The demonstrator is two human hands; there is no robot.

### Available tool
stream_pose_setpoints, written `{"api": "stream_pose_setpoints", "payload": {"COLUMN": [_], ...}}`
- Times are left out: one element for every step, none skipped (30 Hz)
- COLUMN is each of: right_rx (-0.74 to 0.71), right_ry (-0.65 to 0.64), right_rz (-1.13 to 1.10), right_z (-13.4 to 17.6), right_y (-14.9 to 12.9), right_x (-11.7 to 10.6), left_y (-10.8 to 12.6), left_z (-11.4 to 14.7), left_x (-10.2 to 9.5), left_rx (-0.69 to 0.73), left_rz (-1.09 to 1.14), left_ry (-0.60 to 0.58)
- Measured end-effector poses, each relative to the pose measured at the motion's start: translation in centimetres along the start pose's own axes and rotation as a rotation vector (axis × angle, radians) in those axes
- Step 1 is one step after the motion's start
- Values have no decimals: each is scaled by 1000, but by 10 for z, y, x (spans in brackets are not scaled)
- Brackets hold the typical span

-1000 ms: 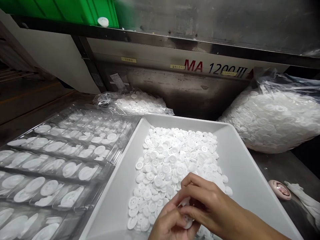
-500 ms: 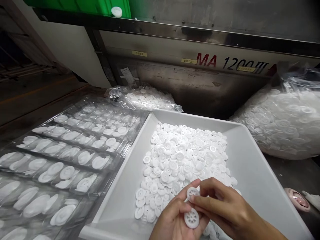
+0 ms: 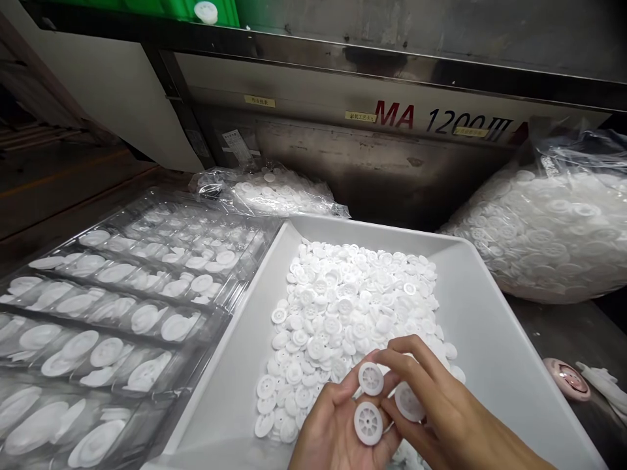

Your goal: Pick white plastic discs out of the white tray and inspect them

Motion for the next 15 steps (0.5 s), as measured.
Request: {"api": "stream_pose_setpoints", "payload": {"right_rx": [2, 4, -2, -11, -25, -40, -49, -46, -29, -5, 22, 55, 102, 154, 206], "right_ry": [-6, -12, -17, -18, -7, 7, 14, 13, 14, 16, 18, 18, 22, 33, 47], "right_rz": [8, 7, 4, 2, -2, -9, -15, -21, -25, -29, -37, -55, -86, -127, -177], "right_z": [0, 0, 0, 1, 2, 3, 3, 4, 5, 6, 8, 9, 12, 14, 17], "right_y": [1, 2, 3, 4, 4, 4, 4, 4, 5, 5, 7, 8, 11, 13, 16], "right_x": [1, 1, 1, 0, -2, -4, -6, -8, -10, -11, -13, -15, -17, -19, -21], "left_y": [0, 0, 0, 0, 0, 0, 1, 2, 2, 3, 4, 6, 7, 8, 8], "left_z": [0, -1, -1, -1, -1, 0, 1, 2, 3, 4, 5, 6, 7, 7, 7], "left_x": [0, -1, -2, -2, -2, -3, -3, -3, -3, -3, -2, -2, -2, -1, -1], "left_rx": [0, 1, 2, 3, 6, 8, 11, 14, 19, 23, 28, 35, 43, 49, 54], "left_rz": [8, 14, 15, 12, 7, 0, -6, -12, -21, -35, -52, -71, -88, -103, -116], "left_ry": [8, 16, 22, 25, 28, 34, 42, 53, 65, 81, 97, 112, 125, 136, 143]}}
Point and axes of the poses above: each hand's wrist, its own z-axis away from the middle knuckle, its own x-axis out of the palm, y = z × x, the point moved 3 cm from there along -z, towards the middle knuckle, and after that the axes turned 12 degrees about y, right-handed, at the moved point
